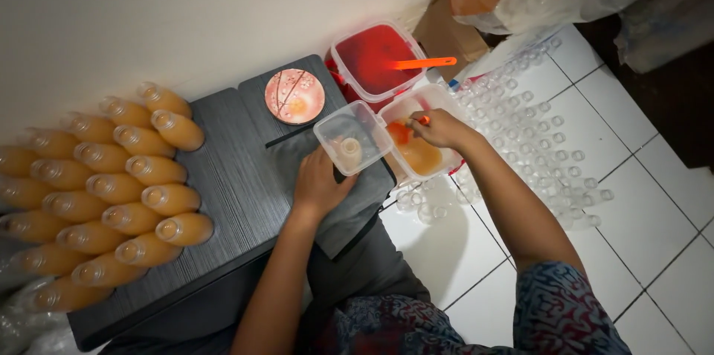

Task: The person scoops orange liquid from a large container using an orange ladle and pours it into small plastic bottles. They place each filled bottle onto a tray next to other filled bottles.

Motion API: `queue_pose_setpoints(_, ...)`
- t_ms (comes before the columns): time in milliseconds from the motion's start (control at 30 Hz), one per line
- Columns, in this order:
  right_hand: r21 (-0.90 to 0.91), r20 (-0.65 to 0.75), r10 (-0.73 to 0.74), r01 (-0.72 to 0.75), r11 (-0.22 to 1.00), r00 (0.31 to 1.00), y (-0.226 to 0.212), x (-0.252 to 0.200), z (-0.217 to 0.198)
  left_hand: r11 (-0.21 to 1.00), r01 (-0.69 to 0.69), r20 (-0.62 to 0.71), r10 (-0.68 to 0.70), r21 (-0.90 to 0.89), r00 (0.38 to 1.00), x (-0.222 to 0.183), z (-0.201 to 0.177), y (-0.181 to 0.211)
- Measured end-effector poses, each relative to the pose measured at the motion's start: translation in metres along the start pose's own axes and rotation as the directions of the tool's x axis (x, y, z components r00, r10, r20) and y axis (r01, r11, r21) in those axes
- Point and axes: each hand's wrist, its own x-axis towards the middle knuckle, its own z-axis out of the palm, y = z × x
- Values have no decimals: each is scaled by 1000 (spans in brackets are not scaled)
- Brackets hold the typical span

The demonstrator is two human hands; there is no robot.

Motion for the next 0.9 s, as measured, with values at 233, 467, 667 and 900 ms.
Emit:
queue_pose_setpoints(233,282,174,85,-132,950,981,27,45,23,999,41,38,-43,35,998,3,3,-2)
queue_pose_setpoints(467,369,206,185,-251,895,961,26,39,20,998,69,58,-69,8,996,3,2,-1)
queue_pose_setpoints(667,460,122,246,-274,844,962,19,9,-1,999,50,39,-51,18,998,2,4,-2)
queue_pose_setpoints(900,573,-27,244,-185,798,969,16,-28,-14,999,31,23,-32,29,999,2,5,-2)
